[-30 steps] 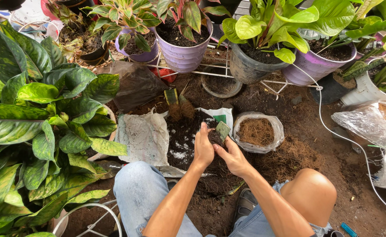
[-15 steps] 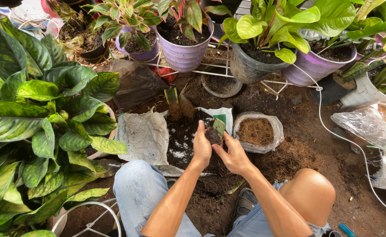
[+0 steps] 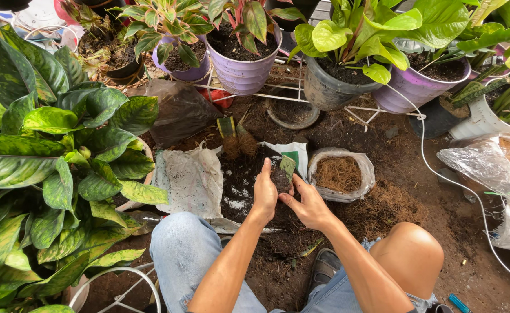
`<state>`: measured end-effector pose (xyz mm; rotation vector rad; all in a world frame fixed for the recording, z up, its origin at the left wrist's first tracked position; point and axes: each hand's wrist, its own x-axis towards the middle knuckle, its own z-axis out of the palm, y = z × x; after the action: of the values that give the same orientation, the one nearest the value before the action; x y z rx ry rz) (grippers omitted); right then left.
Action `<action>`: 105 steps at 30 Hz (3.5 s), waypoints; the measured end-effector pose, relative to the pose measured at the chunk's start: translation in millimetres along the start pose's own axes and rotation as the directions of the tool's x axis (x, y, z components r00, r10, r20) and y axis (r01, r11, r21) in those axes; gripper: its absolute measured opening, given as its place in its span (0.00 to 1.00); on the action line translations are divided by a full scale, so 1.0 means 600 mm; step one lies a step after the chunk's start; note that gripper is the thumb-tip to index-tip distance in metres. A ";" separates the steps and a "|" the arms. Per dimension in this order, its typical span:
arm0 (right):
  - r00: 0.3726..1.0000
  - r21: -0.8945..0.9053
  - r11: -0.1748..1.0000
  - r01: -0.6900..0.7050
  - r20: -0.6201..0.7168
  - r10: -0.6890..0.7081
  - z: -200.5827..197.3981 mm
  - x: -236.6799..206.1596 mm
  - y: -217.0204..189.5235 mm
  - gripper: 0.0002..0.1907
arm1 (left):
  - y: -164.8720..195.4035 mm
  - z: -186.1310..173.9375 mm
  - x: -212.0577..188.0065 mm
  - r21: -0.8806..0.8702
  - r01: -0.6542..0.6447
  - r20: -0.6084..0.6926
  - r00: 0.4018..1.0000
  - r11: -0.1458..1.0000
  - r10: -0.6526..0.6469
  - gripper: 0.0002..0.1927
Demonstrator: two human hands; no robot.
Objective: The person sits on the ground among potted plants and works a small seedling with its root ball, pressing and shaping soil around the roots by hand while holding a small green plant tag, with soil and dried fiber laid out on the ground beside them.
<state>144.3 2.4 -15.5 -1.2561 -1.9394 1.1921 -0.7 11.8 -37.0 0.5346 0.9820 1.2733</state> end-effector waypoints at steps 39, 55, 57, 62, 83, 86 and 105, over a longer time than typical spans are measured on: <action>0.995 0.540 0.839 -0.071 -0.021 0.098 0.040 0.015 0.089 0.39 | -0.016 0.008 -0.008 0.289 -0.136 0.086 0.990 0.948 0.116 0.34; 0.924 0.698 0.706 0.121 -0.339 0.177 0.071 0.017 0.039 0.28 | -0.040 0.036 -0.027 0.299 -0.277 0.083 0.961 0.913 0.264 0.34; 0.916 0.701 0.687 0.191 -0.378 0.132 0.074 0.018 0.036 0.29 | -0.045 0.035 -0.027 0.260 -0.306 0.095 0.952 0.916 0.291 0.33; 0.955 0.827 0.559 0.066 -0.214 0.204 0.069 0.014 0.032 0.33 | -0.058 0.037 -0.025 0.438 -0.340 0.060 0.935 0.832 0.350 0.31; 0.951 0.866 0.492 0.085 -0.217 0.218 -0.001 0.009 0.001 0.18 | 0.007 0.035 -0.036 0.608 -0.514 -0.061 0.730 0.605 0.681 0.29; 0.970 0.892 0.449 0.048 -0.148 0.190 -0.002 0.007 -0.004 0.16 | 0.004 0.032 -0.033 0.609 -0.502 -0.050 0.748 0.614 0.661 0.28; 0.993 0.884 0.466 0.027 -0.076 0.087 -0.004 0.001 -0.011 0.18 | -0.007 0.029 -0.023 0.501 -0.549 0.014 0.778 0.669 0.628 0.25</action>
<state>143.0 2.9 -8.2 -0.7174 -0.8773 1.7588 16.3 0.3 -27.5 1.2415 1.3379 1.6717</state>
